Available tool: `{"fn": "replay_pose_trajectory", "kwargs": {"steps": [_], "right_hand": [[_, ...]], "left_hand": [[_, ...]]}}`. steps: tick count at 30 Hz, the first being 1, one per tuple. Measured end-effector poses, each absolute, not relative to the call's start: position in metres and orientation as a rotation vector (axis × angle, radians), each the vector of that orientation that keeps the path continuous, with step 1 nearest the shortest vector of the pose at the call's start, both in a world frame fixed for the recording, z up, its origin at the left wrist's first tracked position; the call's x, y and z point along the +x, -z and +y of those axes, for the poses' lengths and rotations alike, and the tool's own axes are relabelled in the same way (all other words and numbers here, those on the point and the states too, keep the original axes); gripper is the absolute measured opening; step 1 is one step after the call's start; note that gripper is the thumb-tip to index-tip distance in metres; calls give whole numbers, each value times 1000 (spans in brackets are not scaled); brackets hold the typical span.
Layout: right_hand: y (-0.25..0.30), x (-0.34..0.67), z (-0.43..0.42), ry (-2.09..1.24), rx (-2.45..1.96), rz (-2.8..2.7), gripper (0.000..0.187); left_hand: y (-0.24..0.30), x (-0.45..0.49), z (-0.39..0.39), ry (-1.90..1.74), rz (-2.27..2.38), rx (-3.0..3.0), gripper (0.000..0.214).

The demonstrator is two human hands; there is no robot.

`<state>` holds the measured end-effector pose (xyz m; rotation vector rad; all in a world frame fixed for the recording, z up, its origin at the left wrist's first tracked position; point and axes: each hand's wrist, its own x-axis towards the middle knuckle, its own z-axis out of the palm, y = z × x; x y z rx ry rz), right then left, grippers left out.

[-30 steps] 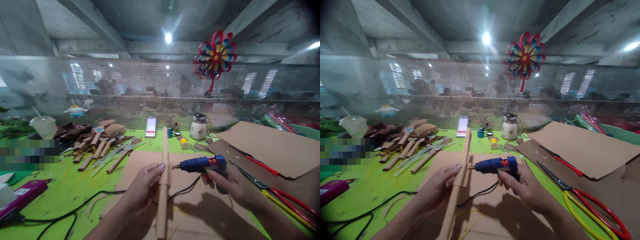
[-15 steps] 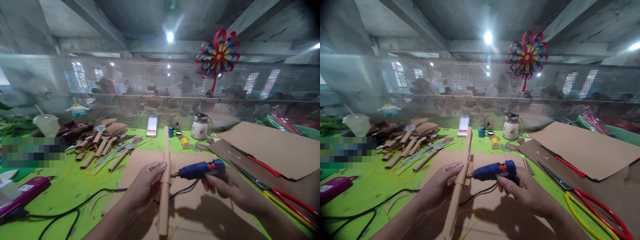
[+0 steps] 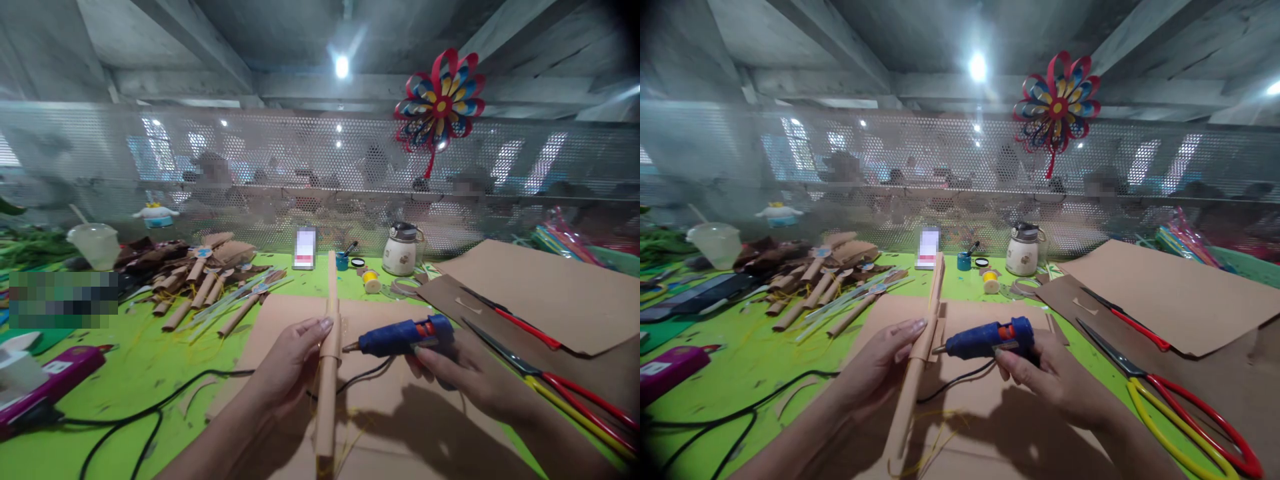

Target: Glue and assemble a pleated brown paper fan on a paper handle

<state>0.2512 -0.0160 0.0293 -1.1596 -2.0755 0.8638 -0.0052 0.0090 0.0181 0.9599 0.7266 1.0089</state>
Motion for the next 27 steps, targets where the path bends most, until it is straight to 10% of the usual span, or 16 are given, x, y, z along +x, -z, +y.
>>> {"fn": "replay_pose_trajectory", "kwargs": {"steps": [27], "right_hand": [[-22,248,-19,-800,-1171,-2020,33]], "left_hand": [[-16,-6,12,-1024,725,827,22]]}}
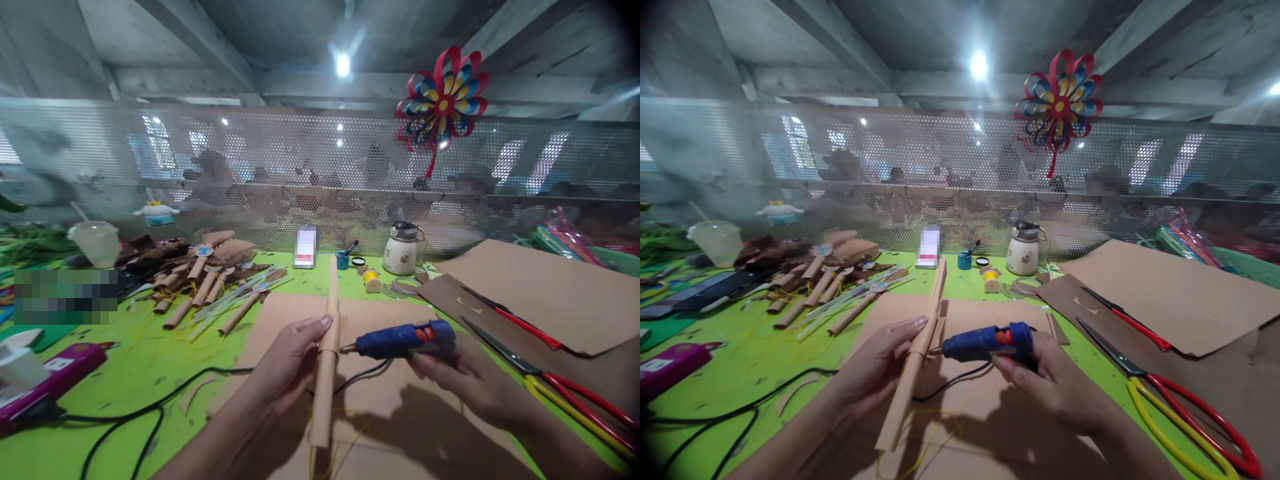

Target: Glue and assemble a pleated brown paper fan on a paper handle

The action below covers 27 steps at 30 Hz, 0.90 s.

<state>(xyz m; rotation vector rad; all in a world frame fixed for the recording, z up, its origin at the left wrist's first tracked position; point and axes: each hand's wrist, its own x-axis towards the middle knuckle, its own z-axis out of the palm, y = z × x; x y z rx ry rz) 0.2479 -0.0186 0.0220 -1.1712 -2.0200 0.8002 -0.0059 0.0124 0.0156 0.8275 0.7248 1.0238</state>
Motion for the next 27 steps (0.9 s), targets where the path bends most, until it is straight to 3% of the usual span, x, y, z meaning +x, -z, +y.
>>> {"fn": "replay_pose_trajectory", "kwargs": {"steps": [22,27], "right_hand": [[-22,258,-18,-663,-1158,-2089,25],[-19,259,-15,-717,-1165,-2045,31]], "left_hand": [[-15,-6,12,-1015,770,828,21],[-17,-6,12,-1015,791,870,23]]}}
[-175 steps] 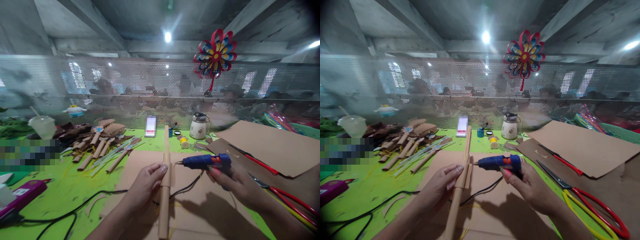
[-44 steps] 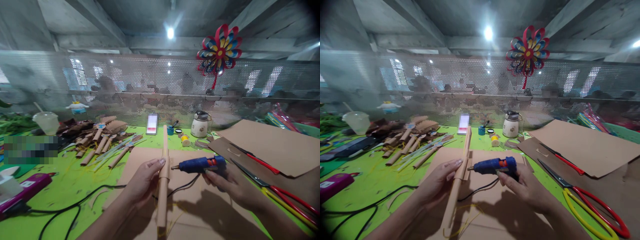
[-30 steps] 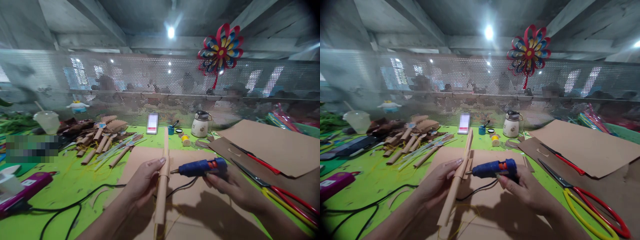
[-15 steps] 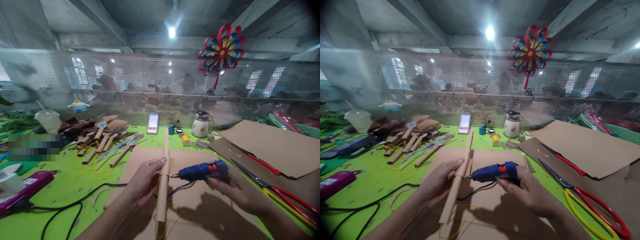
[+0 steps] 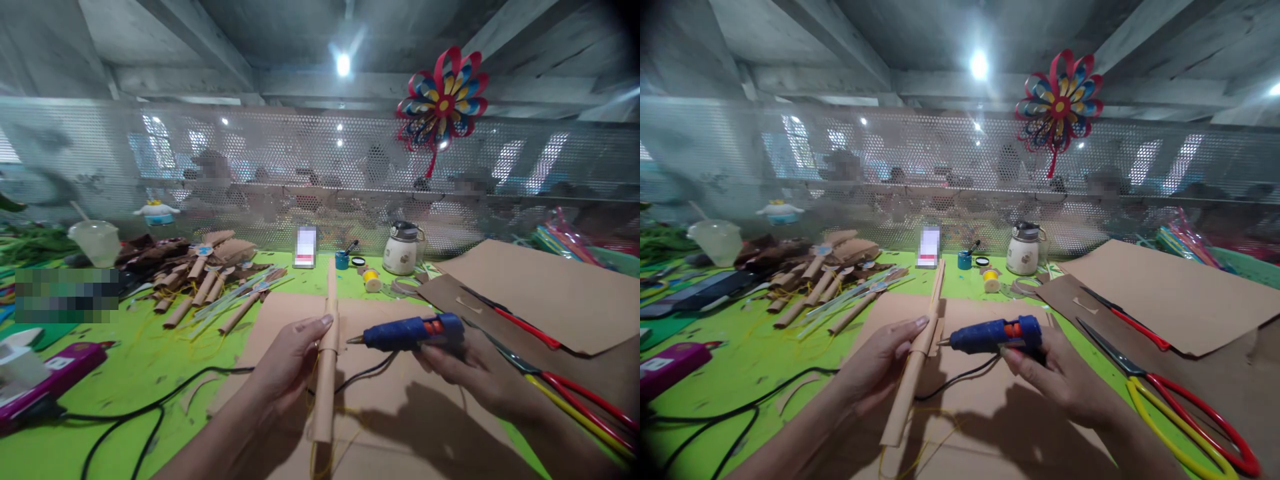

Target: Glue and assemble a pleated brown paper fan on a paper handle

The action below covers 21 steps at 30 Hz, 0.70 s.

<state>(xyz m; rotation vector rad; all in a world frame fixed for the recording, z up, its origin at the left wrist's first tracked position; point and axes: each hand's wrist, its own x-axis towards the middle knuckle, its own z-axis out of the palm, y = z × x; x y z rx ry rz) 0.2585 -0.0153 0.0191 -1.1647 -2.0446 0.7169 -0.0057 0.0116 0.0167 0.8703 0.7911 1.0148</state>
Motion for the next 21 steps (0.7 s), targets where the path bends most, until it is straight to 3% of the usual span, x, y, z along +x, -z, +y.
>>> {"fn": "replay_pose_trajectory", "kwargs": {"steps": [21], "right_hand": [[-31,246,-15,-827,-1185,-2063,41]], "left_hand": [[-14,-4,15,-1015,797,917,24]]}}
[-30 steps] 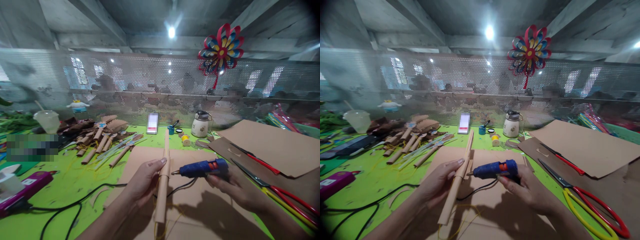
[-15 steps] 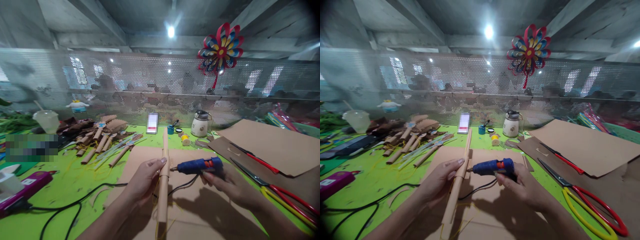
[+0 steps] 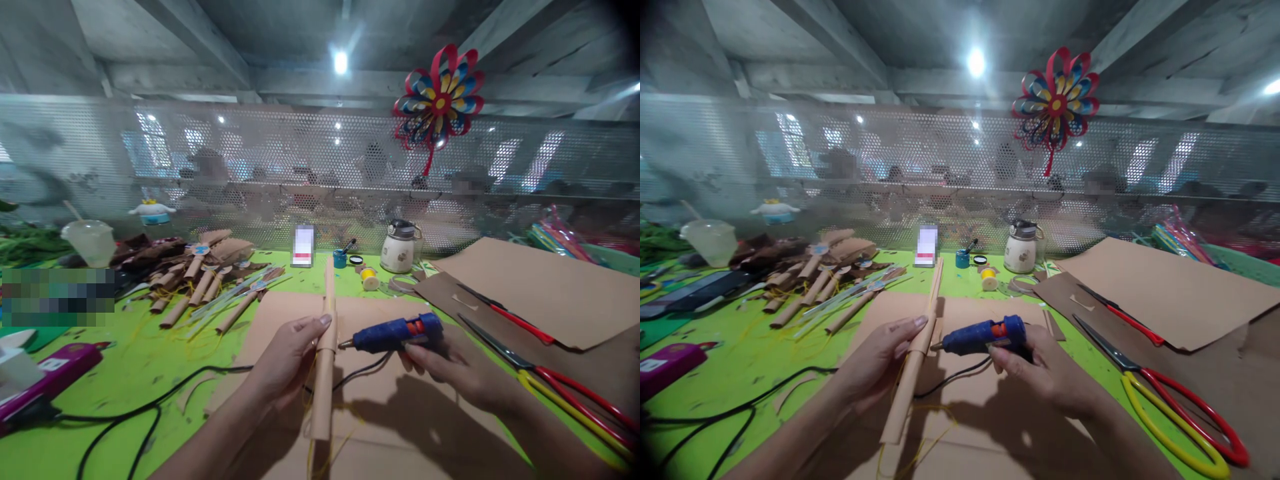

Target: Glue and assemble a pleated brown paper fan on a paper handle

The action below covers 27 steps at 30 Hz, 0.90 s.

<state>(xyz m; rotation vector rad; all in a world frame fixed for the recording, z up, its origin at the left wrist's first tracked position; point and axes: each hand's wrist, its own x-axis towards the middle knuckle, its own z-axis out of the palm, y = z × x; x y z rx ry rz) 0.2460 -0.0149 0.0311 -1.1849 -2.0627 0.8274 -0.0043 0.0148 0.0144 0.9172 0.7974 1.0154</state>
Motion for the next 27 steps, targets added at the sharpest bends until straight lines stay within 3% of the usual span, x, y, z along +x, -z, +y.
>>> {"fn": "replay_pose_trajectory", "kwargs": {"steps": [27], "right_hand": [[-31,251,-15,-921,-1153,-2101,43]], "left_hand": [[-20,-3,11,-965,812,936,25]]}}
